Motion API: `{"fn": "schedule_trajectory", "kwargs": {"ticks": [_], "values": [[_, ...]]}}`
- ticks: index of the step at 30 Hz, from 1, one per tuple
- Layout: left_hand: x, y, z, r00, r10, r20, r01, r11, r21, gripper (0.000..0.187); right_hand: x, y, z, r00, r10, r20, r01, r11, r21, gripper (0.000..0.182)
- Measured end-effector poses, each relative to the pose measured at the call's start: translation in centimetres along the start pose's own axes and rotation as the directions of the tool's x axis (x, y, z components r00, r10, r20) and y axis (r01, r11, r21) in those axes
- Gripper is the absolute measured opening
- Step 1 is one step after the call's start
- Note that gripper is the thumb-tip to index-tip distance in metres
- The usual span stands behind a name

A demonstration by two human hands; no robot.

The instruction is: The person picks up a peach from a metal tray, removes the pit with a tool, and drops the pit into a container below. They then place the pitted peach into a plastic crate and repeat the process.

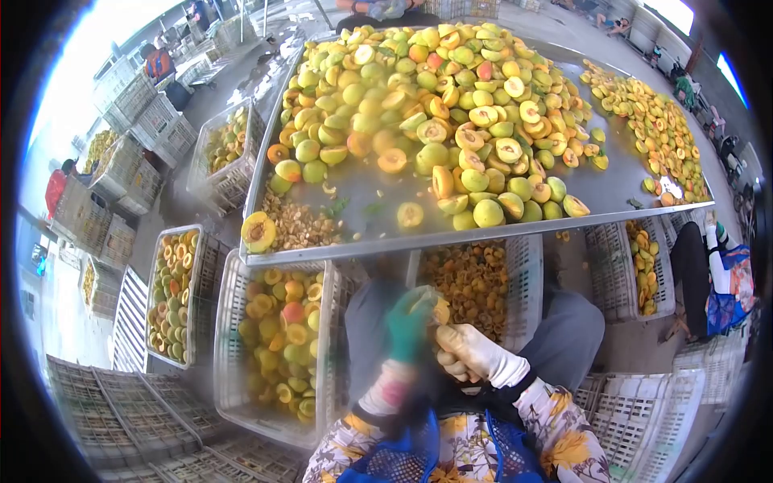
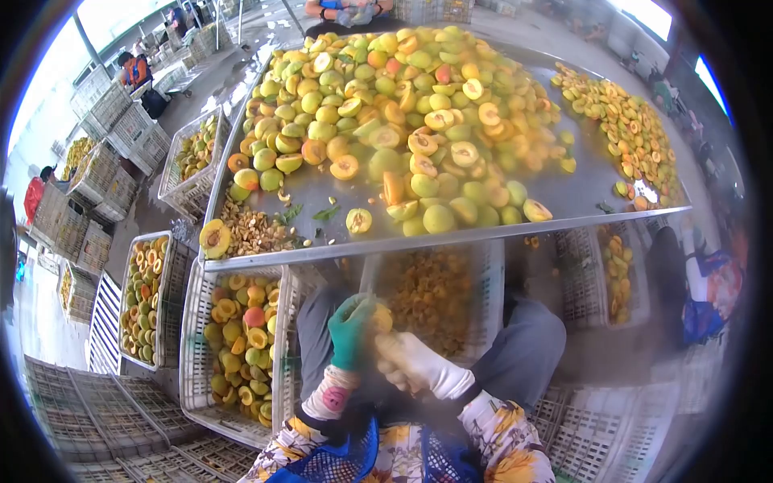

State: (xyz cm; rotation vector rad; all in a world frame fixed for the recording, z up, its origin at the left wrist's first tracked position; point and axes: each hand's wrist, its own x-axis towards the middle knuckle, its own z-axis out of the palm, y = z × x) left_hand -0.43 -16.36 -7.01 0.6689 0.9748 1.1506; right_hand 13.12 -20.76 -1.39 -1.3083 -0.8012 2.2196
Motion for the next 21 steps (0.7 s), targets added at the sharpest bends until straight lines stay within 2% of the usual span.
{"fn": "schedule_trajectory", "kwargs": {"ticks": [1,5,6,7,8,9,10,11,12,13,14,15,16,17,18,19,20,21], "values": [[-0.3,-0.1,-0.1,0.999,0.034,0.028,-0.034,0.999,0.019,0.024,-0.2,0.3,-0.1,0.996,0.024,0.088,-0.041,0.980,0.197,0.042],[0.3,-0.5,-1.1,0.986,0.046,0.159,-0.021,0.988,-0.155,0.026,1.8,3.2,-0.8,0.977,-0.062,0.206,-0.034,0.901,0.433,0.048],[0.5,-0.7,-1.5,0.997,0.078,-0.018,-0.080,0.976,-0.201,0.025,1.7,3.8,-0.2,0.955,-0.148,0.256,-0.006,0.856,0.517,0.050],[1.0,-0.9,-2.0,0.976,0.108,-0.192,-0.153,0.959,-0.237,0.024,1.6,3.9,0.7,0.924,-0.242,0.296,0.020,0.805,0.594,0.052],[1.7,-1.3,-2.6,0.924,0.130,-0.360,-0.236,0.934,-0.268,0.023,1.0,3.4,1.4,0.917,-0.294,0.268,0.090,0.808,0.582,0.051],[1.6,0.0,-4.9,0.884,0.202,-0.422,-0.318,0.921,-0.224,0.021,0.2,2.9,1.4,0.963,-0.222,0.151,0.127,0.871,0.475,0.047],[1.5,1.3,-7.1,0.834,0.272,-0.480,-0.394,0.903,-0.172,0.018,0.3,2.3,0.9,0.976,-0.209,-0.063,0.218,0.949,0.230,0.044],[0.8,4.2,-9.0,0.679,0.555,-0.479,-0.516,0.826,0.225,0.020,0.3,1.9,0.2,0.931,-0.237,-0.276,0.238,0.971,-0.032,0.041],[0.4,6.2,-12.7,0.712,0.610,-0.347,-0.390,0.755,0.526,0.022,2.7,5.3,-3.6,0.705,-0.669,-0.235,0.303,0.585,-0.752,0.035],[0.1,7.4,-15.3,0.758,0.616,-0.214,-0.253,0.580,0.774,0.025,2.7,5.9,-5.3,0.705,-0.685,-0.183,-0.049,0.210,-0.976,0.028],[0.2,8.7,-15.3,0.722,0.690,-0.050,-0.237,0.314,0.919,0.028,2.7,6.5,-6.1,0.658,-0.719,-0.223,-0.111,0.201,-0.973,0.026],[0.3,10.7,-14.4,0.688,0.714,0.130,-0.205,0.019,0.979,0.030,2.8,7.1,-7.1,0.606,-0.752,-0.258,-0.172,0.193,-0.966,0.025],[0.7,12.4,-13.3,0.658,0.687,0.307,-0.155,-0.276,0.949,0.033,4.7,10.2,-10.6,0.797,-0.554,-0.239,-0.258,0.045,-0.965,0.026],[1.5,13.2,-10.4,0.658,0.653,0.374,-0.240,-0.289,0.927,0.034,6.4,13.7,-13.4,0.922,-0.294,-0.253,-0.296,-0.111,-0.949,0.028],[2.9,13.4,-6.7,0.648,0.622,0.439,-0.321,-0.299,0.898,0.035,6.7,14.2,-13.8,0.928,-0.283,-0.244,-0.268,-0.052,-0.962,0.031],[4.9,13.0,-4.1,0.681,0.546,0.488,-0.453,-0.210,0.867,0.033,7.0,12.4,-13.2,0.872,-0.379,-0.309,-0.323,0.028,-0.946,0.030],[8.4,11.2,-3.8,0.693,0.485,0.533,-0.457,-0.277,0.845,0.034,6.4,9.7,-11.0,0.810,-0.451,-0.374,-0.365,0.111,-0.924,0.028],[11.4,9.2,-2.6,0.741,0.483,0.466,-0.394,-0.250,0.885,0.036,5.5,8.6,-9.5,0.741,-0.500,-0.449,-0.400,0.208,-0.893,0.026]]}}
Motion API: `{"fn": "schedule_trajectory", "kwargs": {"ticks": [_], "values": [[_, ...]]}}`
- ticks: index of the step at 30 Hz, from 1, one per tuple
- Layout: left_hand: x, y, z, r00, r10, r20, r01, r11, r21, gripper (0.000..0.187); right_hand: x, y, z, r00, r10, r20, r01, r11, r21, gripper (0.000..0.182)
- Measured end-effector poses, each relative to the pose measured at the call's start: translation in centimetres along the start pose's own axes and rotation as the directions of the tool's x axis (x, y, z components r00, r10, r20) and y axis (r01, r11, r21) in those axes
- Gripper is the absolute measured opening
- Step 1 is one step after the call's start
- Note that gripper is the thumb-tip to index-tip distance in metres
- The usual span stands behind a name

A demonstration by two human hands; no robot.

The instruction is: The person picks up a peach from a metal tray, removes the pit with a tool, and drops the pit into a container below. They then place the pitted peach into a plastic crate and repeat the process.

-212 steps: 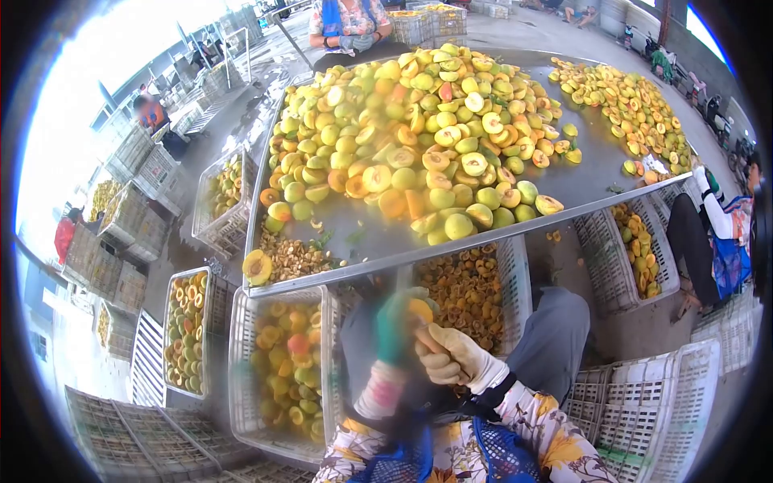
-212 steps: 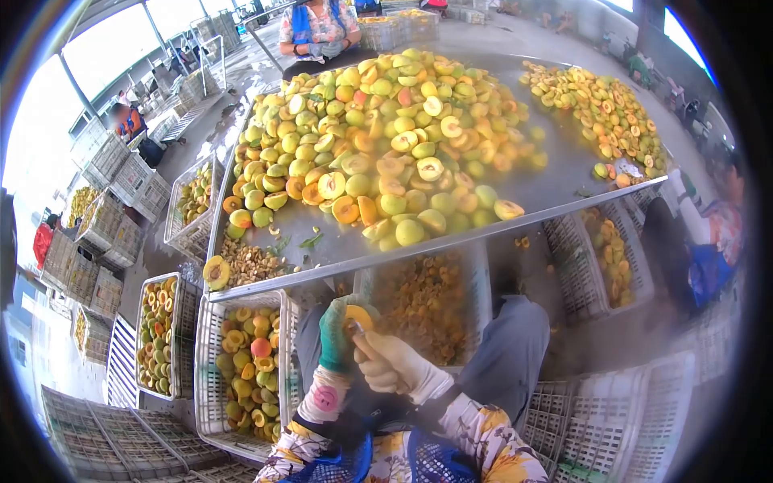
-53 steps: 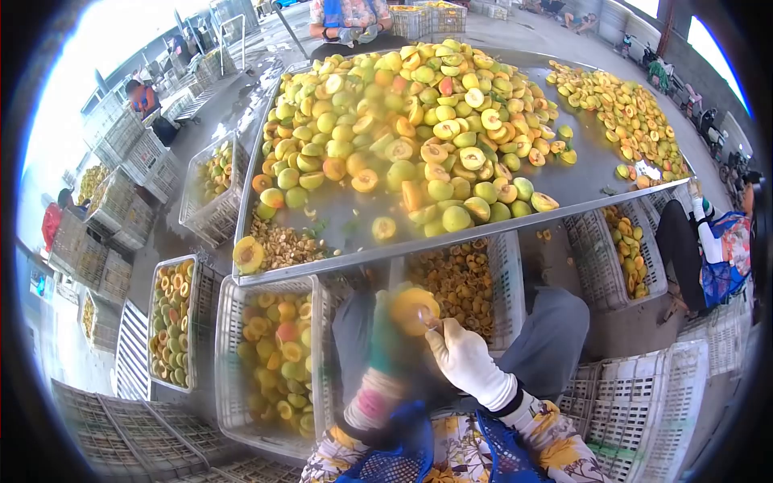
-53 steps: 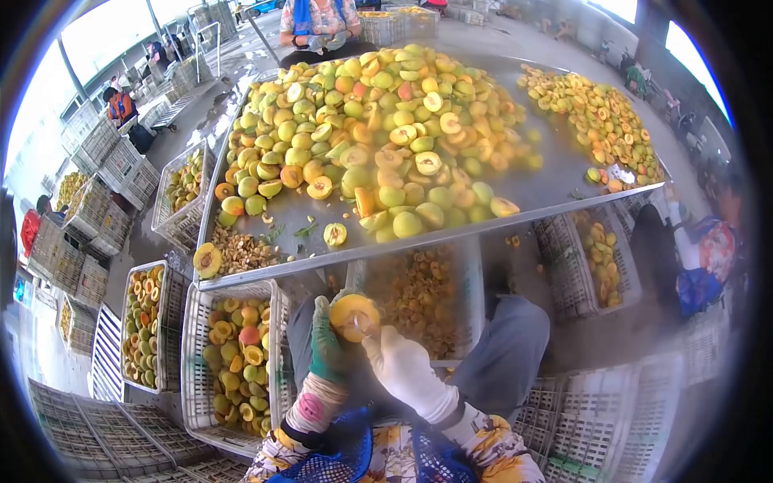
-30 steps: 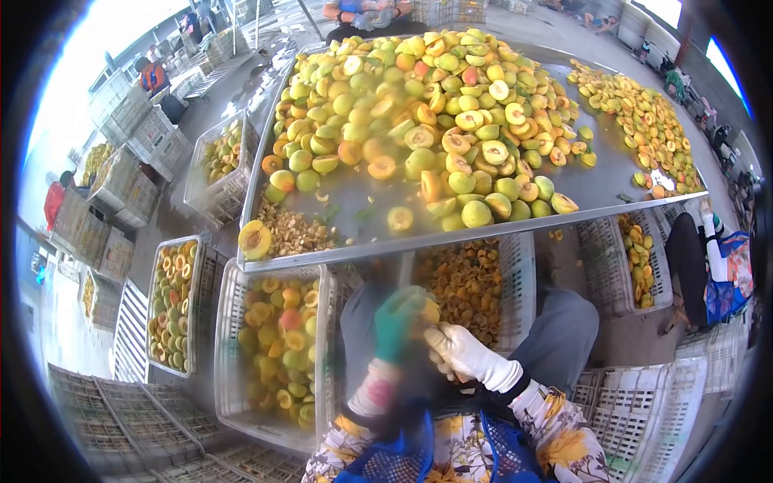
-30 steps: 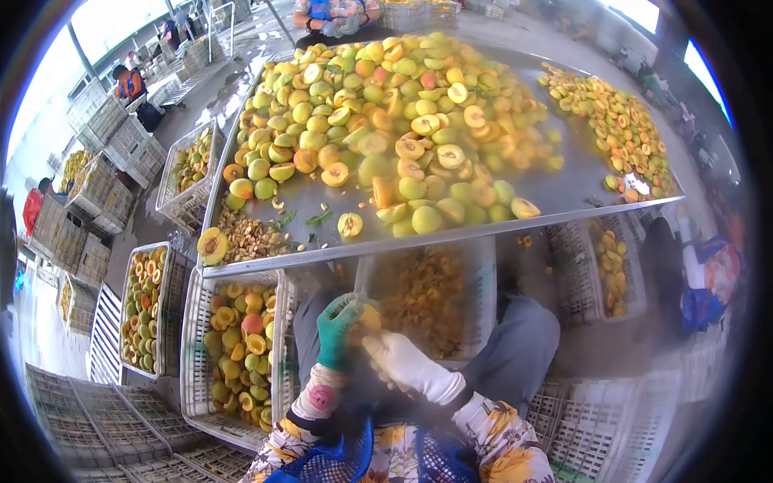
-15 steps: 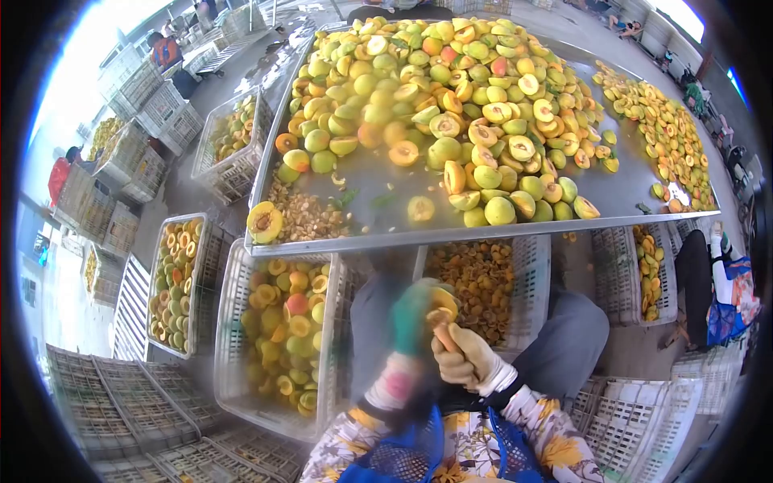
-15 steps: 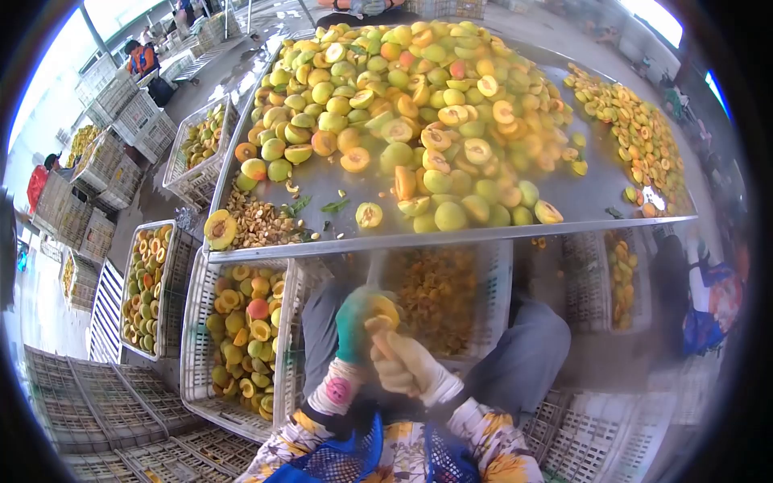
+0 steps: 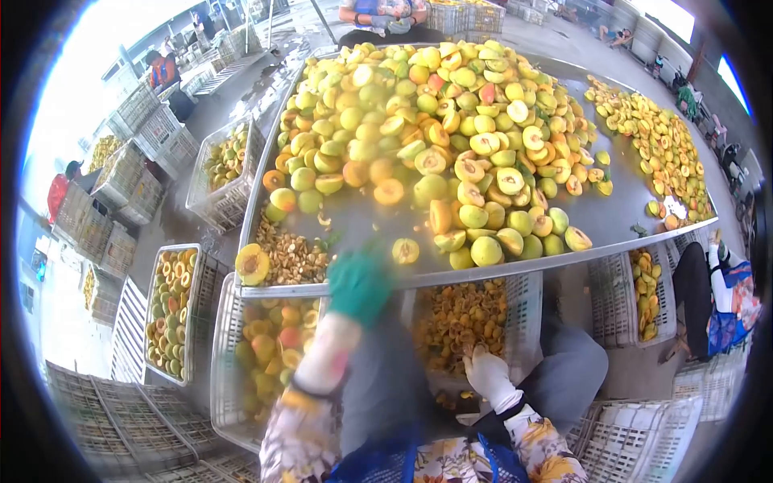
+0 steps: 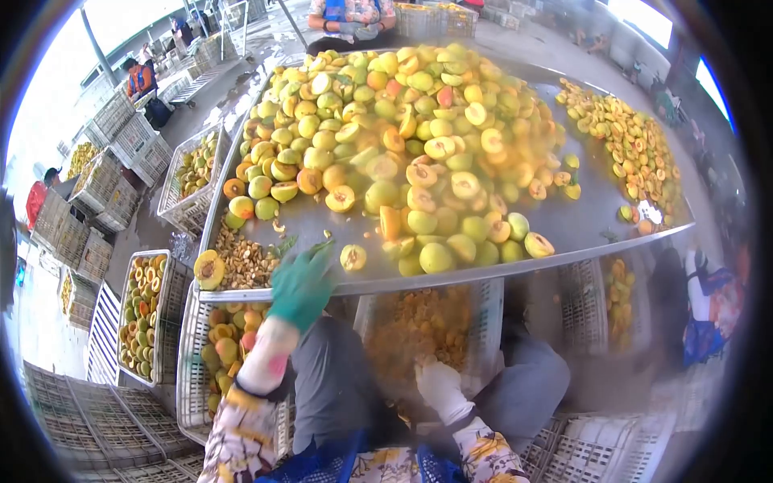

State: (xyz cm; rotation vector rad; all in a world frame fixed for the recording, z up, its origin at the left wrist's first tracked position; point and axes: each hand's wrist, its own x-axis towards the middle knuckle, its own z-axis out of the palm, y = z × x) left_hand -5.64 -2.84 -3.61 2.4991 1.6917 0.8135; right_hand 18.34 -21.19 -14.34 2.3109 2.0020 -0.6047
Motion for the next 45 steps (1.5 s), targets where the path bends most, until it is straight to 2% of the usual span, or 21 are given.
{"fn": "schedule_trajectory", "kwargs": {"ticks": [1,4,7,8,9,10,11,13,16,18,20,22,24,27,30,32,38,40,41,44,45], "values": [[2.1,0.7,2.0,0.998,-0.069,0.016,0.069,0.997,0.019,0.039,0.1,0.1,-0.3,1.000,-0.018,0.024,0.017,0.999,0.049,0.031],[5.5,1.4,3.9,0.926,-0.018,0.378,0.040,0.998,-0.050,0.042,-0.8,1.5,-0.9,0.992,-0.066,-0.105,0.096,0.942,0.320,0.030],[5.4,1.4,3.9,0.929,0.013,0.370,0.030,0.993,-0.110,0.040,-1.7,0.9,-2.6,0.994,-0.021,-0.111,0.066,0.908,0.415,0.028],[5.2,1.5,3.4,0.920,-0.124,0.372,0.283,0.867,-0.410,0.038,-1.9,0.6,-3.2,0.982,-0.009,-0.190,0.101,0.870,0.482,0.028],[4.3,1.9,2.4,0.874,-0.246,0.419,0.478,0.593,-0.648,0.037,-2.2,0.0,-3.6,0.964,0.009,-0.264,0.142,0.827,0.544,0.029],[3.0,2.3,1.2,0.797,-0.336,0.502,0.584,0.215,-0.783,0.035,-2.7,-0.5,-4.1,0.944,0.029,-0.330,0.185,0.779,0.599,0.029],[1.6,3.0,-0.3,0.772,-0.259,0.581,0.529,-0.244,-0.812,0.032,-3.1,-1.0,-4.9,0.962,0.044,-0.270,0.151,0.738,0.658,0.028],[-1.3,5.5,-1.8,0.770,-0.266,0.580,0.432,-0.452,-0.781,0.031,-3.6,-1.9,-7.3,0.986,0.066,-0.150,0.072,0.650,0.757,0.027],[-5.0,8.1,-1.5,0.733,-0.238,0.637,0.307,-0.720,-0.622,0.030,-5.7,-5.8,-11.0,0.972,-0.082,-0.221,0.234,0.458,0.858,0.024],[-7.0,9.4,-1.5,0.780,-0.211,0.589,0.319,-0.676,-0.664,0.029,-6.0,-7.9,-11.4,0.795,-0.252,-0.552,0.570,0.623,0.536,0.019],[-8.5,10.8,-2.1,0.892,-0.150,0.426,0.341,-0.394,-0.854,0.029,-6.1,-8.7,-10.8,0.843,-0.216,-0.492,0.474,0.731,0.491,0.016],[-8.9,11.2,-1.8,0.814,-0.244,0.527,0.415,-0.389,-0.822,0.029,-5.6,-8.7,-9.6,0.881,-0.172,-0.442,0.382,0.810,0.445,0.014],[-9.3,11.7,-2.5,0.766,-0.291,0.574,0.426,-0.439,-0.791,0.032,-5.9,-8.6,-9.2,0.843,-0.185,-0.505,0.435,0.787,0.437,0.014],[-9.5,11.7,-2.2,0.798,-0.326,0.507,0.432,-0.275,-0.859,0.035,-6.3,-8.7,-9.3,0.835,-0.195,-0.515,0.448,0.783,0.431,0.013],[-9.6,12.1,-2.4,0.749,-0.348,0.563,0.468,-0.324,-0.822,0.034,-6.2,-8.9,-9.1,0.844,-0.196,-0.499,0.438,0.789,0.431,0.012],[-9.8,12.5,-2.1,0.758,-0.399,0.515,0.453,-0.246,-0.857,0.034,-6.2,-9.0,-8.9,0.831,-0.206,-0.518,0.463,0.772,0.436,0.012],[-10.1,11.4,-0.8,0.765,-0.462,0.448,0.464,-0.086,-0.881,0.037,-4.6,-8.3,-7.6,0.861,-0.315,-0.398,0.503,0.641,0.580,0.025],[-10.2,10.4,-0.2,0.822,-0.384,0.421,0.445,-0.029,-0.895,0.039,-5.0,-8.6,-9.9,0.951,-0.290,0.105,0.037,0.445,0.895,0.033],[-10.3,9.5,0.2,0.859,-0.318,0.402,0.419,-0.017,-0.908,0.039,-4.8,-8.7,-10.9,0.876,-0.326,0.354,-0.245,0.331,0.911,0.037],[-10.6,9.4,0.3,0.853,-0.304,0.424,0.395,-0.153,-0.906,0.037,-3.9,-8.2,-11.0,0.652,-0.550,0.522,-0.640,-0.030,0.768,0.045],[-10.2,9.5,0.0,0.836,-0.325,0.441,0.385,-0.224,-0.895,0.037,-3.9,-7.9,-10.1,0.644,-0.593,0.484,-0.661,-0.113,0.742,0.045]]}}
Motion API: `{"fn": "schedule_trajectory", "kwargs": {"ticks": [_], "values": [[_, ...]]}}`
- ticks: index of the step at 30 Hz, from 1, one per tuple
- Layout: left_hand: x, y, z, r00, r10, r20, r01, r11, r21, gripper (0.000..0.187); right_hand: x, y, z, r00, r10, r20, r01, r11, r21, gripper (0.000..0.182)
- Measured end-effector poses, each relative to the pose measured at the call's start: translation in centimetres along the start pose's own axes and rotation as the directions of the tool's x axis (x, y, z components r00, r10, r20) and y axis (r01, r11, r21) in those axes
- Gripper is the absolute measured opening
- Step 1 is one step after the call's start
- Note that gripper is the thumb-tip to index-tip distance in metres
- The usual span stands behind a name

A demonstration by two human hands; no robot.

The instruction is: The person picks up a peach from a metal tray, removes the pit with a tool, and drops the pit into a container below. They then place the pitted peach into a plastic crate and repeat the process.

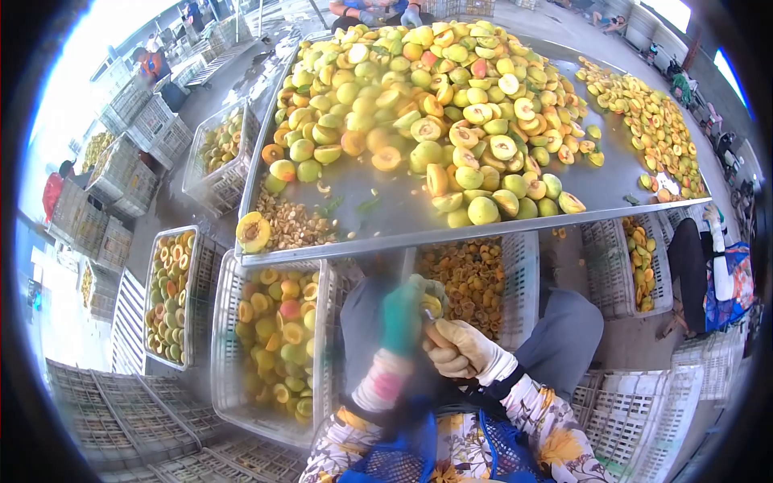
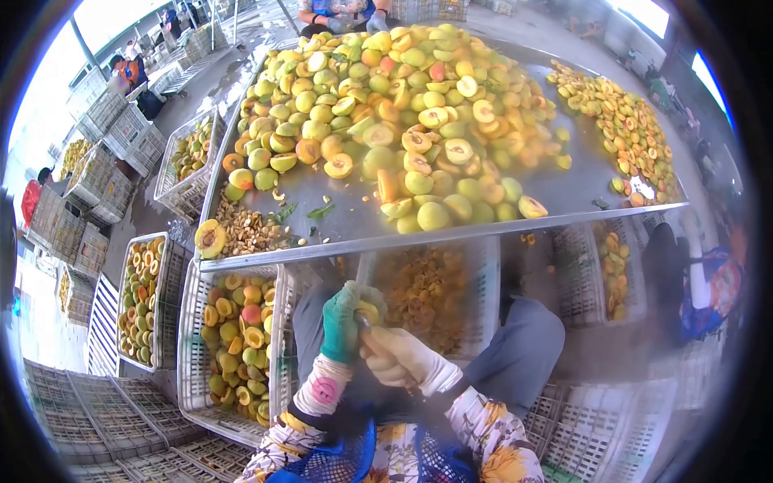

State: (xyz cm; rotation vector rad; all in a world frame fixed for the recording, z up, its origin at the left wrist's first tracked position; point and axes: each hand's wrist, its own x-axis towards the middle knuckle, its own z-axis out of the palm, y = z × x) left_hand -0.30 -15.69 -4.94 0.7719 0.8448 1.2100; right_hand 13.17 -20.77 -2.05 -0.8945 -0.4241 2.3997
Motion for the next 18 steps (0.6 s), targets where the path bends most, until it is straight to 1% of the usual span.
{"fn": "schedule_trajectory", "kwargs": {"ticks": [2,3,4,5,6,7,8,9,10,11,13,14,15,17,18], "values": [[0.5,2.1,0.2,0.977,-0.049,-0.209,-0.022,0.945,-0.325,0.033,0.3,1.6,-1.7,0.980,-0.058,0.189,0.009,0.968,0.252,0.045],[0.9,3.0,-0.2,0.949,-0.095,-0.300,-0.061,0.879,-0.472,0.031,-0.2,1.7,-1.6,0.983,-0.098,0.154,0.051,0.957,0.285,0.043],[1.5,3.6,-2.7,0.956,0.004,-0.295,-0.165,0.834,-0.526,0.029,-0.7,1.7,-1.6,0.983,-0.139,0.118,0.095,0.944,0.316,0.042],[1.5,5.2,-5.6,0.946,0.055,-0.319,-0.169,0.925,-0.342,0.026,-0.6,1.7,-3.0,0.988,-0.119,-0.098,0.132,0.981,0.140,0.040],[1.5,6.8,-8.5,0.934,0.106,-0.343,-0.163,0.976,-0.143,0.023,0.7,3.9,-7.7,0.827,-0.518,-0.217,0.235,0.670,-0.704,0.039],[0.7,9.3,-10.4,0.908,0.131,-0.398,0.003,0.947,0.320,0.020,1.9,5.7,-11.9,0.602,-0.796,0.059,-0.072,-0.127,-0.989,0.038],[0.8,11.6,-11.4,0.909,0.416,-0.004,-0.177,0.398,0.900,0.017,1.4,5.3,-11.7,0.624,-0.772,-0.121,-0.306,-0.099,-0.947,0.037],[1.2,13.3,-11.9,0.828,0.313,0.465,-0.325,-0.408,0.853,0.016,1.0,5.1,-11.3,0.598,-0.740,-0.307,-0.526,-0.074,-0.847,0.036],[2.3,14.3,-11.6,0.835,0.238,0.497,-0.408,-0.339,0.848,0.017,1.5,5.7,-12.3,0.601,-0.761,-0.242,-0.543,-0.167,-0.823,0.033],[4.2,14.4,-10.5,0.867,0.227,0.443,-0.394,-0.232,0.889,0.019,2.6,7.1,-14.8,0.682,-0.689,-0.246,-0.553,-0.265,-0.790,0.032],[9.3,13.9,-6.7,0.921,0.181,0.345,-0.349,-0.009,0.937,0.023,3.5,8.0,-16.7,0.753,-0.607,-0.254,-0.516,-0.306,-0.800,0.032],[12.7,13.8,-4.3,0.948,0.121,0.293,-0.287,-0.067,0.956,0.026,3.2,6.3,-14.2,0.655,-0.707,-0.269,-0.530,-0.176,-0.829,0.033],[16.1,13.5,-2.3,0.971,0.064,0.231,-0.222,-0.129,0.967,0.030,3.1,5.4,-13.4,0.627,-0.743,-0.234,-0.475,-0.127,-0.871,0.032],[23.1,10.7,-1.2,0.992,0.100,0.081,-0.061,-0.183,0.981,0.038,2.8,4.4,-13.3,0.559,-0.809,-0.181,-0.350,-0.033,-0.936,0.031],[26.0,9.0,-1.9,0.994,0.095,0.046,-0.031,-0.157,0.987,0.041,2.8,4.4,-13.9,0.559,-0.810,-0.176,-0.279,0.016,-0.960,0.030]]}}
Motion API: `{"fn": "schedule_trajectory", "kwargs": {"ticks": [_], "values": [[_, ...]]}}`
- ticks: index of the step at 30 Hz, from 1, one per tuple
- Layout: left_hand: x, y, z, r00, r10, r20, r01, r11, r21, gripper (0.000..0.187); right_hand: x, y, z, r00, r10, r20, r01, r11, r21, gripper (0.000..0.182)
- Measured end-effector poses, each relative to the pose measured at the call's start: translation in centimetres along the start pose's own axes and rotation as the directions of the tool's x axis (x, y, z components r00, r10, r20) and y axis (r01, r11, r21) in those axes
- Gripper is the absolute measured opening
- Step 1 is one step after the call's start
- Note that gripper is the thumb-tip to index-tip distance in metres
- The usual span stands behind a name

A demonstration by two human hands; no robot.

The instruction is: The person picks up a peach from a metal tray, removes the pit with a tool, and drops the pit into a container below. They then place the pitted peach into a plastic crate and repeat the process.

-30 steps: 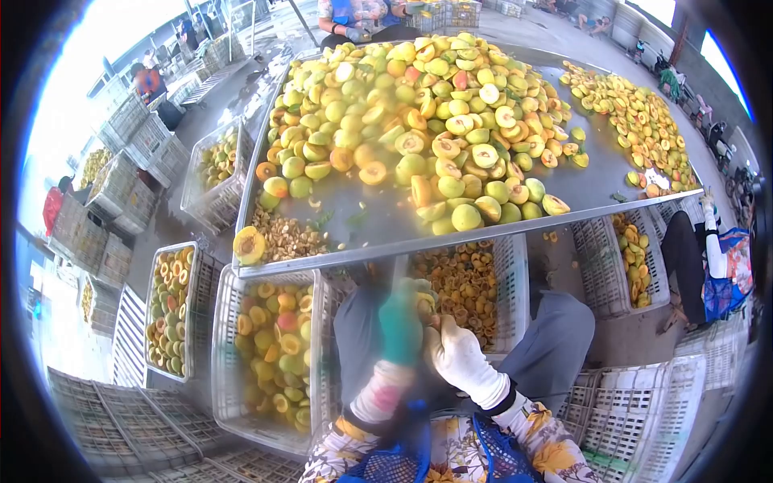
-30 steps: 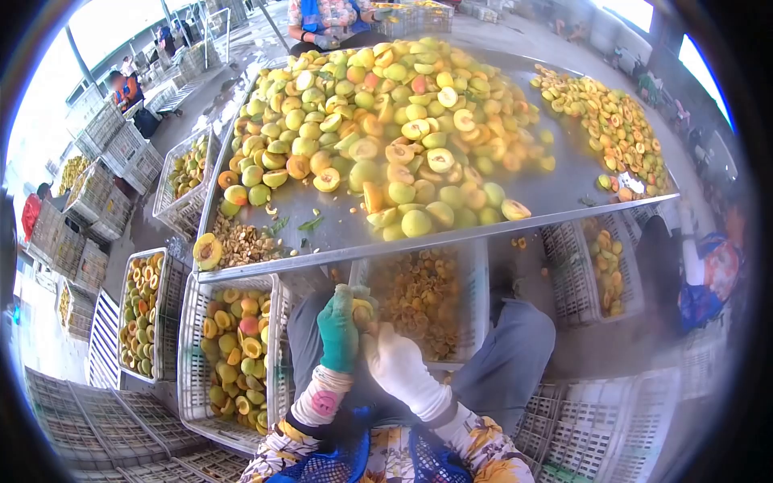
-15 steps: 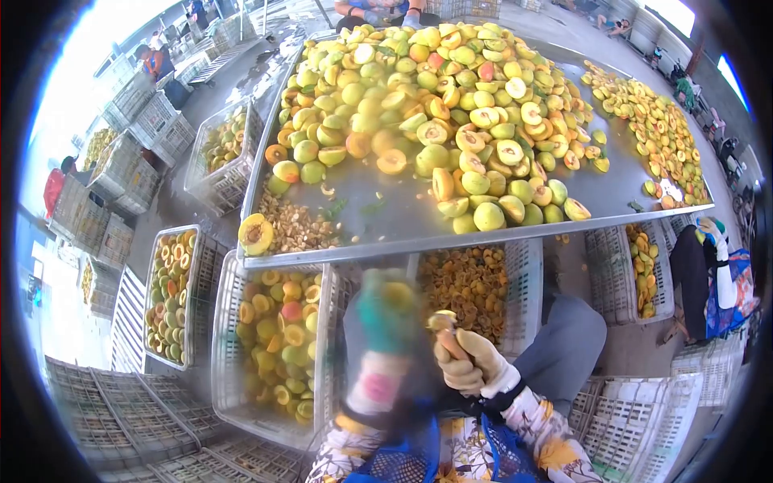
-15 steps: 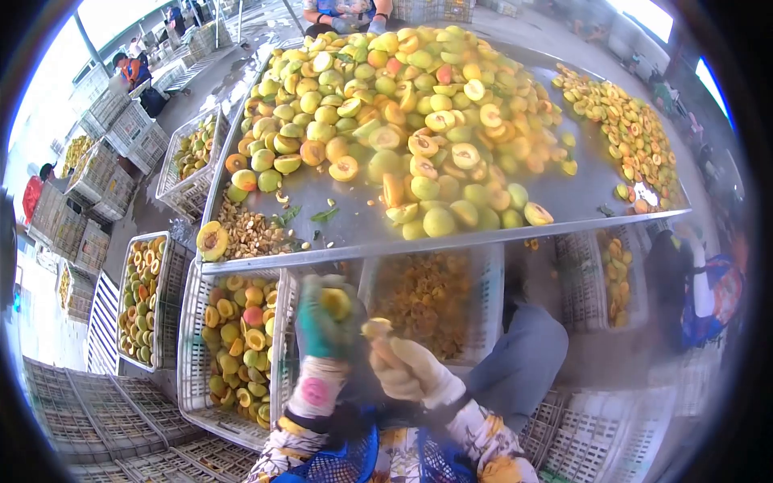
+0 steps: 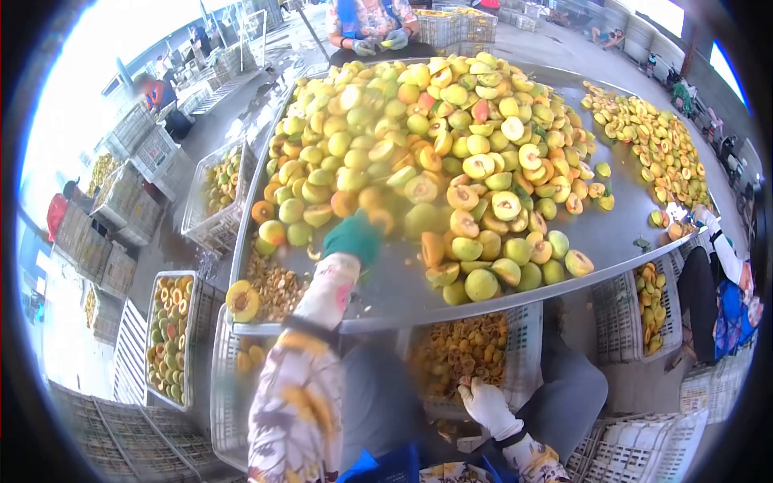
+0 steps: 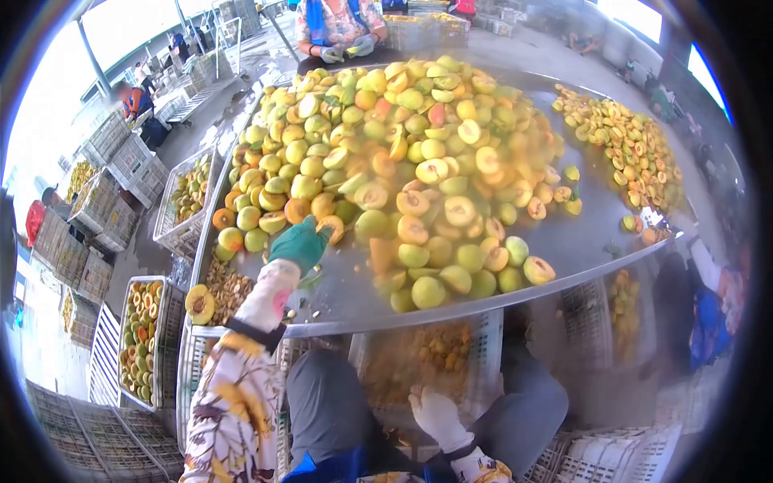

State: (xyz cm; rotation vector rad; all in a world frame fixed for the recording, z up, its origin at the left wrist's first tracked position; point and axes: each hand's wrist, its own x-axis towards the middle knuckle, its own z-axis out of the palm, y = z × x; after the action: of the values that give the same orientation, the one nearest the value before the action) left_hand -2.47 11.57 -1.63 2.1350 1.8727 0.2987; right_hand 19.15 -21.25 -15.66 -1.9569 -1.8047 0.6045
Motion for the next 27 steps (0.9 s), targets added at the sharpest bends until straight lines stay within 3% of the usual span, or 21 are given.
{"fn": "schedule_trajectory", "kwargs": {"ticks": [2,5,6,9,10,11,12,13,15,17,19,20,21,22,23,25,27], "values": [[4.3,-0.6,2.9,0.998,-0.063,0.022,0.064,0.997,-0.045,0.045,0.0,-0.1,-0.8,1.000,0.018,-0.007,-0.018,1.000,0.009,0.029],[3.6,1.1,2.2,0.985,-0.060,0.163,0.061,0.998,-0.002,0.048,0.0,0.0,-1.2,0.999,0.025,-0.027,-0.023,0.998,0.063,0.025],[2.9,0.9,1.9,0.985,0.023,0.168,-0.012,0.998,-0.068,0.051,-0.2,-0.3,-1.1,0.999,0.016,-0.035,-0.013,0.996,0.093,0.023],[-0.9,1.4,0.6,0.949,0.287,0.133,-0.292,0.956,0.022,0.050,-0.2,-1.7,-1.7,0.995,-0.069,-0.079,0.082,0.980,0.180,0.023],[-2.7,1.4,-0.5,0.947,0.242,0.210,-0.193,0.954,-0.227,0.045,-0.5,-2.3,-2.1,0.990,-0.104,-0.090,0.121,0.970,0.210,0.023],[-4.7,0.9,-0.8,0.954,0.201,0.221,-0.040,0.820,-0.571,0.043,-0.8,-2.8,-2.6,0.993,-0.067,-0.097,0.085,0.977,0.196,0.024],[-7.3,0.3,-0.7,0.955,0.168,0.244,0.113,0.554,-0.825,0.041,-0.9,-3.3,-3.2,0.994,-0.030,-0.108,0.050,0.982,0.184,0.025],[-9.9,-0.1,-0.6,0.950,0.146,0.275,0.245,0.198,-0.949,0.040,-1.0,-4.0,-4.1,0.993,0.008,-0.117,0.012,0.985,0.170,0.026],[-15.8,1.7,-0.4,0.964,0.075,0.256,0.266,-0.194,-0.944,0.037,-0.9,-6.9,-6.6,0.993,0.017,-0.115,0.015,0.961,0.277,0.018],[-20.5,3.0,0.0,0.975,0.118,0.188,0.197,-0.072,-0.978,0.044,-1.2,-9.3,-7.7,0.983,0.000,-0.184,0.085,0.887,0.453,0.016],[-23.8,4.7,0.6,0.967,0.127,0.221,0.241,-0.181,-0.953,0.043,-2.1,-13.1,-9.8,0.978,-0.092,-0.187,0.174,0.853,0.492,0.014],[-25.1,5.6,0.8,0.952,0.121,0.280,0.305,-0.344,-0.888,0.037,-2.2,-13.8,-9.4,0.929,-0.216,-0.300,0.331,0.847,0.416,0.014],[-26.1,6.3,1.1,0.933,0.123,0.339,0.354,-0.498,-0.792,0.030,-2.6,-14.6,-9.6,0.917,-0.248,-0.314,0.347,0.883,0.317,0.013],[-26.7,6.3,1.8,0.949,0.175,0.261,0.314,-0.542,-0.780,0.030,-3.0,-14.5,-9.4,0.944,-0.216,-0.249,0.280,0.924,0.259,0.014],[-27.1,6.2,2.6,0.973,0.115,0.203,0.232,-0.426,-0.874,0.031,-3.2,-14.4,-9.1,0.964,-0.182,-0.192,0.220,0.956,0.195,0.015],[-27.7,6.1,3.6,0.998,0.017,0.056,0.058,-0.153,-0.986,0.032,-3.7,-14.4,-9.1,0.957,-0.198,-0.213,0.241,0.951,0.195,0.016],[-28.4,6.5,3.5,1.000,-0.025,0.011,0.008,-0.111,-0.994,0.032,-4.0,-14.5,-9.1,0.959,-0.198,-0.202,0.238,0.952,0.195,0.017]]}}
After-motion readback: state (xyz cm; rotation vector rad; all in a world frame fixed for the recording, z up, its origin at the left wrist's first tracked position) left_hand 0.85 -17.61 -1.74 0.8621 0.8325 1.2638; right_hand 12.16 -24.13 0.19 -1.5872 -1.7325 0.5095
